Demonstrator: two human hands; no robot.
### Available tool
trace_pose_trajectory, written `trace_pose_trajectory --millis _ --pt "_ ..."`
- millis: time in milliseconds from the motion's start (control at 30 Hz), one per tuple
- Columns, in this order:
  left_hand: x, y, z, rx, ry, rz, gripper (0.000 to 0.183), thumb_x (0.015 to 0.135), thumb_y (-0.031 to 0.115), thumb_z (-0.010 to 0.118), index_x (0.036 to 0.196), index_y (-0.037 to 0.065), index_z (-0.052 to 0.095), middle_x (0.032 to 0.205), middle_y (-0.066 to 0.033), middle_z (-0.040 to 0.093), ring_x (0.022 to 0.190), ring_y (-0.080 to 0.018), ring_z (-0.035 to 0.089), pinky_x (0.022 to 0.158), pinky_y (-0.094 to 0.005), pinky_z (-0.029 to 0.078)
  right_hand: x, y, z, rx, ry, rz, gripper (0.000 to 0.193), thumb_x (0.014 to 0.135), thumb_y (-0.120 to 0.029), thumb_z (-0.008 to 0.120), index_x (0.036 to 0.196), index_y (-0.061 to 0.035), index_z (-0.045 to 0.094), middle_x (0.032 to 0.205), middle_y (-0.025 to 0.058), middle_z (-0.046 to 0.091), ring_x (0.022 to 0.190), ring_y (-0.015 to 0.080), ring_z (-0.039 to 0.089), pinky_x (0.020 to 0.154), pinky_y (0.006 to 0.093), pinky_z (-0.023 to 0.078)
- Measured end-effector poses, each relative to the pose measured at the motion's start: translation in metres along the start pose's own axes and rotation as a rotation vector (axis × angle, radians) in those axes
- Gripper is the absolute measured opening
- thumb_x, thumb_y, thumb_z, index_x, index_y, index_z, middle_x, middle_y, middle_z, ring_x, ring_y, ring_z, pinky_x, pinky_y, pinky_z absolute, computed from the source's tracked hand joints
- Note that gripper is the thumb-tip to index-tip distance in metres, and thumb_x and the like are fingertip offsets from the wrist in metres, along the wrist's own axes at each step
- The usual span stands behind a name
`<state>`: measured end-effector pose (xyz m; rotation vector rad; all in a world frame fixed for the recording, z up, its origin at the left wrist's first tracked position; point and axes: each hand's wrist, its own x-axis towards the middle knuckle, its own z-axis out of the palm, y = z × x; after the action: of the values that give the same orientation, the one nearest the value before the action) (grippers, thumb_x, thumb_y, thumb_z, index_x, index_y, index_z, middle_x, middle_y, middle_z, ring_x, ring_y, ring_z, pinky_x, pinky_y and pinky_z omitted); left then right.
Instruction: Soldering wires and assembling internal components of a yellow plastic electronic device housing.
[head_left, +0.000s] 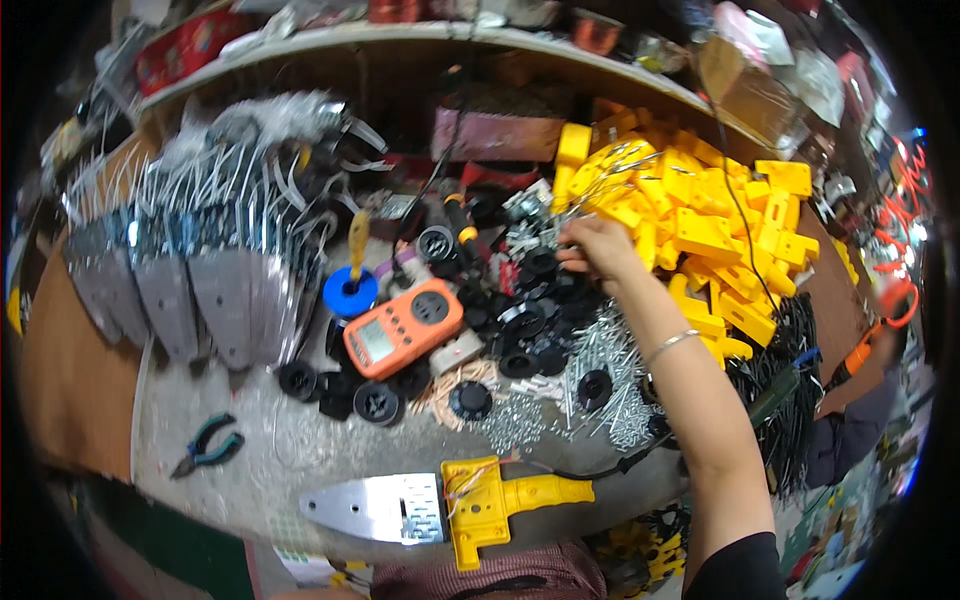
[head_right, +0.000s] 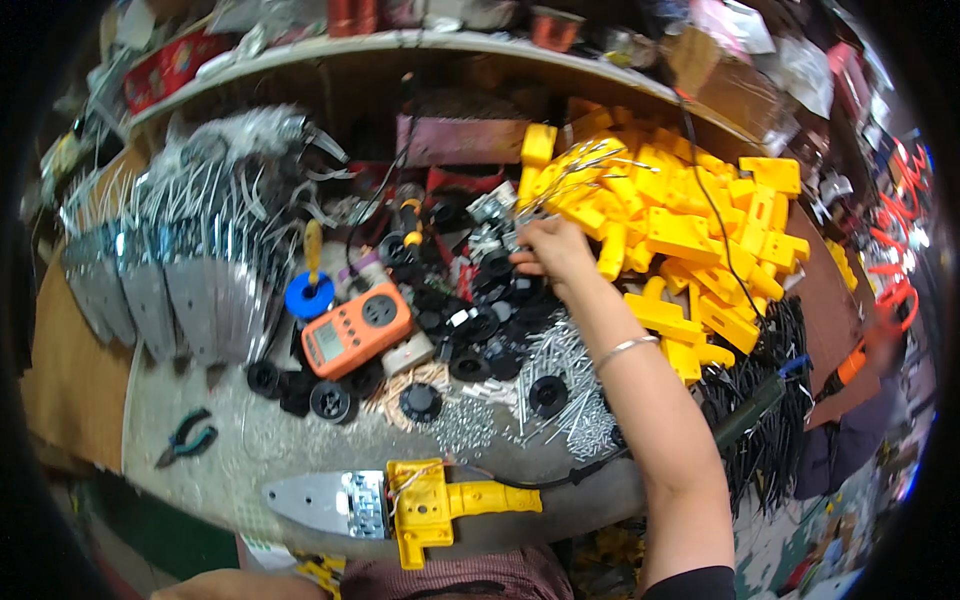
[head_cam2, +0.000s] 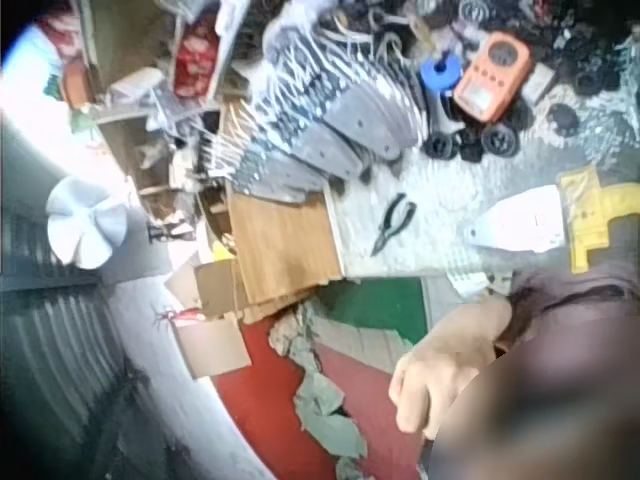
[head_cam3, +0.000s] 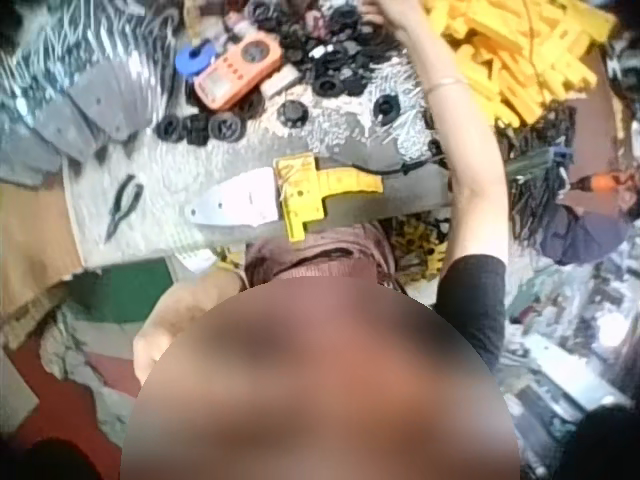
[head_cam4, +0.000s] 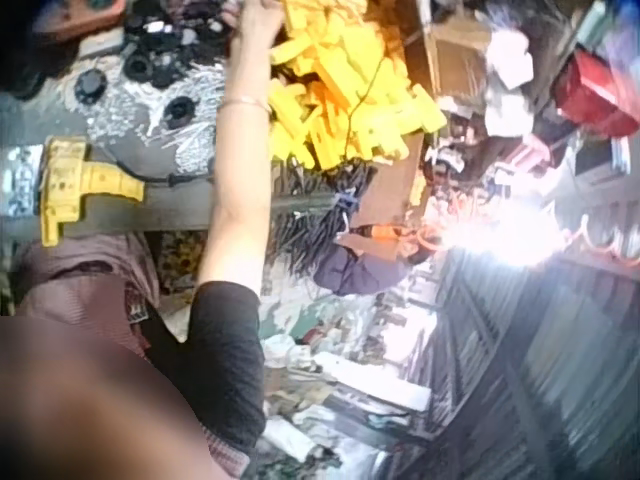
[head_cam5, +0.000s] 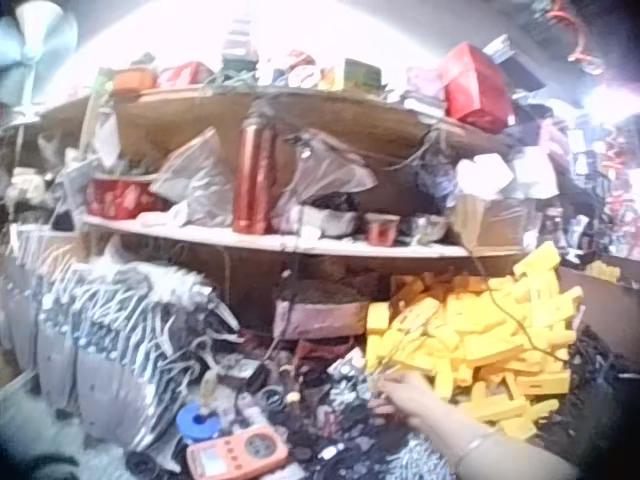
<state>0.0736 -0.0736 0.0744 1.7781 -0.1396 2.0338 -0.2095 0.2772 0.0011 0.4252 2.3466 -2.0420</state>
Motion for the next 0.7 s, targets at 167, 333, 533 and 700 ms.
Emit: trace_pose_trajectory --millis 167,333,533,700 --pt "-0.022 0.012 -0.022 0.168 0.071 -0.239 0.018 0.09 0.007 0.055 0.074 -0.001 0.06 0.072 -0.0139 0.059 0.066 -0.0268 0.062 0.053 -0.034 0.048 0.018 0.005 0.015 -0.1 0.064 -0.121 0.014 0.09 -0.007 0.056 0.092 -0.0001 0.068 0.078 0.0055 0.067 0.064 0.012 0.065 0.052 0.0235 0.047" --pt "-0.065 0.017 0.008 0.324 0.53 -0.075 0.015 0.079 0.008 0.069 0.074 -0.005 0.064 0.063 -0.0166 0.061 0.05 -0.0277 0.058 0.05 -0.0371 0.051 0.001 -0.023 0.008 0.344 0.163 -0.021 0.015 0.088 -0.015 0.052 0.084 -0.0051 0.063 0.071 0.0033 0.06 0.055 0.0112 0.05 0.049 0.0254 0.037" --pt "-0.063 0.018 -0.007 0.454 0.41 -0.107 0.017 0.077 0.009 0.072 0.072 -0.006 0.064 0.067 -0.0185 0.064 0.049 -0.0265 0.058 0.046 -0.0332 0.05 -0.011 0.007 -0.037 -0.798 0.229 -0.495 0.033 0.091 -0.02 0.051 0.12 -0.0044 0.058 0.068 0.0154 0.064 0.059 0.028 0.064 0.056 0.0419 0.05" --pt "-0.02 0.02 -0.016 0.955 0.505 -0.887 0.027 0.078 0.017 0.076 0.084 -0.007 0.067 0.076 -0.0163 0.066 0.063 -0.0298 0.063 0.056 -0.0344 0.049 -0.038 0.0 -0.041 -1.369 0.17 -0.598 0.043 0.094 -0.022 0.05 0.137 -0.0143 0.051 0.076 0.0241 0.065 0.068 0.0404 0.065 0.064 0.0523 0.051"
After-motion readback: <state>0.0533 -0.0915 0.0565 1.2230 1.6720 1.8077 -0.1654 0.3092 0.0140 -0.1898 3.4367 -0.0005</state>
